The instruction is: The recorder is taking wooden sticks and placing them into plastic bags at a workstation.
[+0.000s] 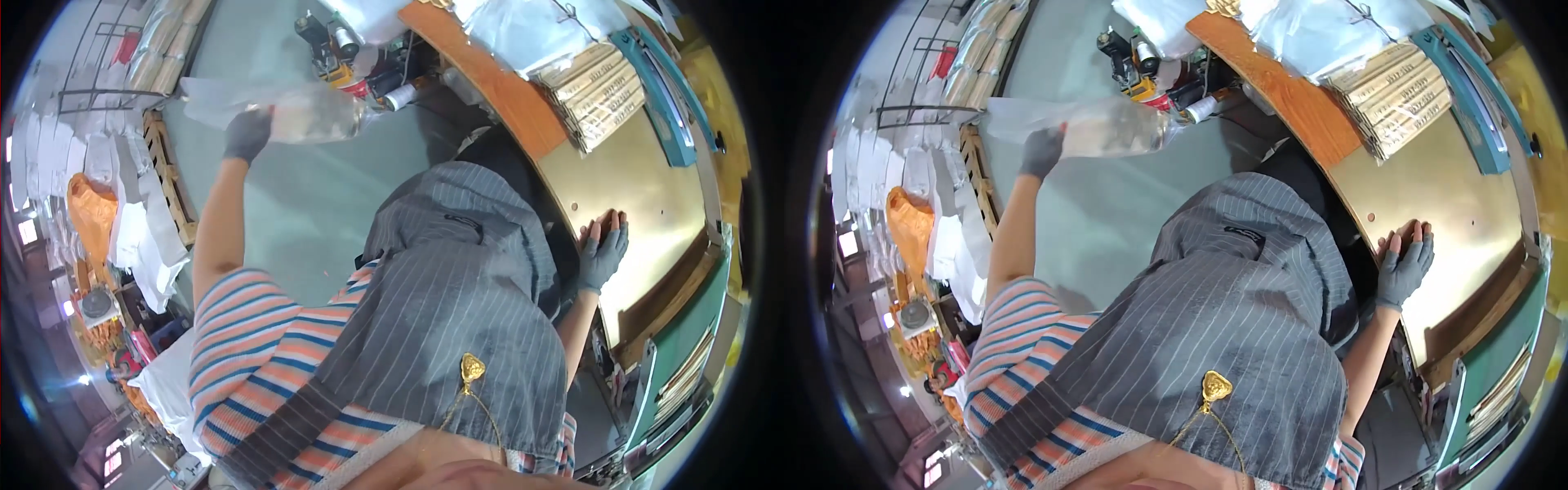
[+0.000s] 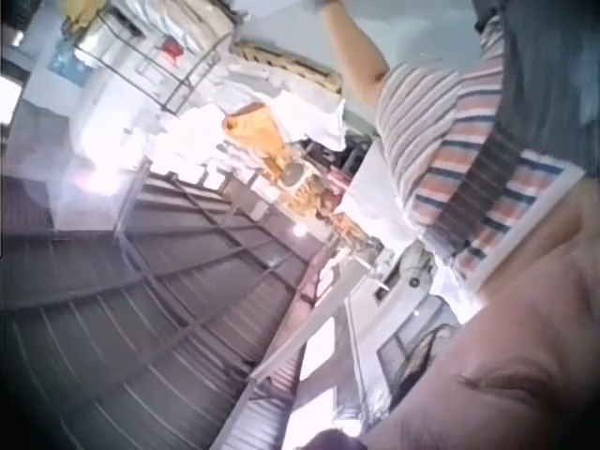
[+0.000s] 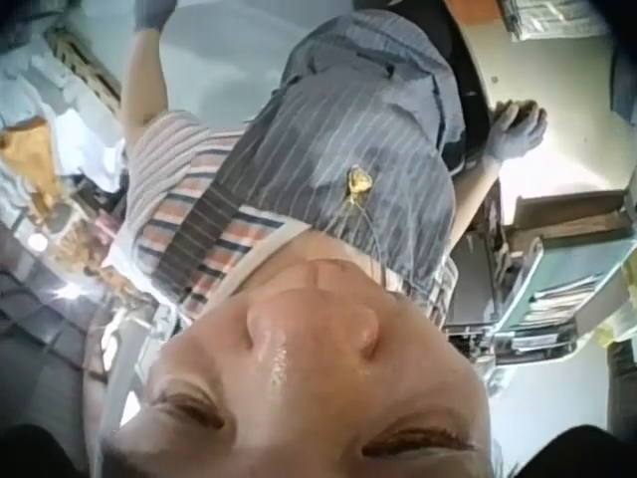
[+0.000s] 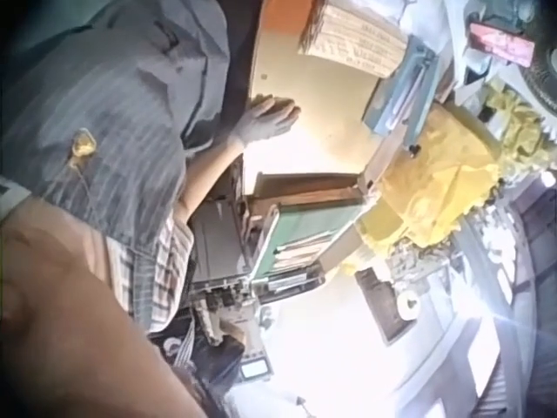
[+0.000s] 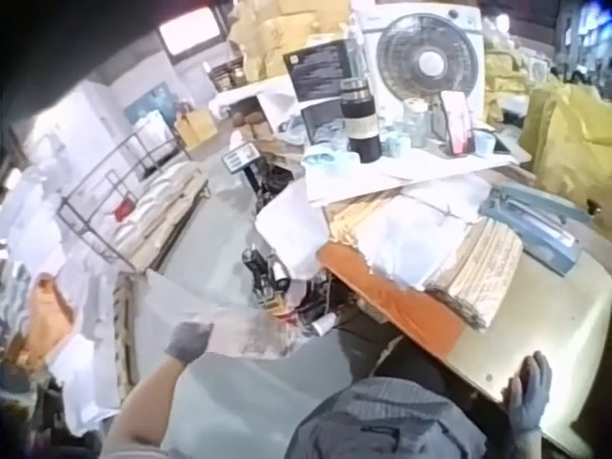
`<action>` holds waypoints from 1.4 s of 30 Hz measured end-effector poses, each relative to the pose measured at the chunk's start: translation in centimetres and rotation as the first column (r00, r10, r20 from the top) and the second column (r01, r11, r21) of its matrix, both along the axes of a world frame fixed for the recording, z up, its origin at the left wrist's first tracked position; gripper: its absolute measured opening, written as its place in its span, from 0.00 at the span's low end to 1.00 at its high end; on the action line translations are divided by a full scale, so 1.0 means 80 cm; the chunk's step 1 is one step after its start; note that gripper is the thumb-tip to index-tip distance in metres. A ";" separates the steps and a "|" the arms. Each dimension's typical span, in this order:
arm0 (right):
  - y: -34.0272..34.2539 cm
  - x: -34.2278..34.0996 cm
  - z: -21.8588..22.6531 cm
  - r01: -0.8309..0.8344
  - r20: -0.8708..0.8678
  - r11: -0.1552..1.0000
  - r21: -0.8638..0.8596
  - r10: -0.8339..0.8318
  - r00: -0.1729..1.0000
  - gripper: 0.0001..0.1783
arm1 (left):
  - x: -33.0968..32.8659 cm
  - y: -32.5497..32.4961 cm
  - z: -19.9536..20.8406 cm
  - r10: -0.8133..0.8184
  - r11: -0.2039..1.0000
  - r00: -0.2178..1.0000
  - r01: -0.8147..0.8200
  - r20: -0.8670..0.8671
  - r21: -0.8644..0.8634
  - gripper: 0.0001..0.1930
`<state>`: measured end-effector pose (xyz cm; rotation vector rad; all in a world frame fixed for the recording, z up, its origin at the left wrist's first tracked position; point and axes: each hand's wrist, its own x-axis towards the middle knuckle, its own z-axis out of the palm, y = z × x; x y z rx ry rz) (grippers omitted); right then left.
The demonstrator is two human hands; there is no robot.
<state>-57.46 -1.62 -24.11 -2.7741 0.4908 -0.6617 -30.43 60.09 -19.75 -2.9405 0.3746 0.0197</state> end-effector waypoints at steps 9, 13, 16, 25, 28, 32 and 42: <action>-0.010 -0.003 0.006 0.003 -0.086 1.000 0.004 -0.002 0.996 0.25 | -0.071 -0.071 0.032 -0.073 0.949 0.979 0.128 0.192 -0.287 0.18; 0.010 0.015 0.013 0.076 -0.100 0.982 0.176 -0.059 0.993 0.22 | -0.064 -0.174 -0.007 -0.210 0.734 0.916 0.379 0.343 -0.564 0.12; 0.088 0.051 0.056 -0.058 0.009 0.841 0.538 0.063 0.998 0.21 | -0.071 -0.258 0.006 -0.268 0.743 0.884 0.442 0.382 -0.503 0.14; 0.265 0.173 0.048 -0.611 -0.052 0.628 0.482 0.717 0.696 0.43 | -0.108 -0.307 0.072 -0.421 0.584 0.900 0.172 -0.115 -0.793 0.21; 0.268 0.183 0.031 -0.485 -0.089 0.654 0.581 0.643 0.761 0.26 | -0.105 -0.254 0.104 -0.440 0.688 0.809 0.583 0.390 -0.432 0.18; 0.266 0.186 0.035 -0.470 -0.316 0.768 0.434 0.619 0.719 0.17 | -0.158 -0.183 0.074 0.056 0.923 0.944 -0.174 -0.326 -0.345 0.24; 0.254 0.229 0.089 -0.452 0.109 0.634 0.627 0.504 0.857 0.20 | -0.092 -0.109 0.086 0.238 0.761 0.969 -0.146 0.063 -0.632 0.21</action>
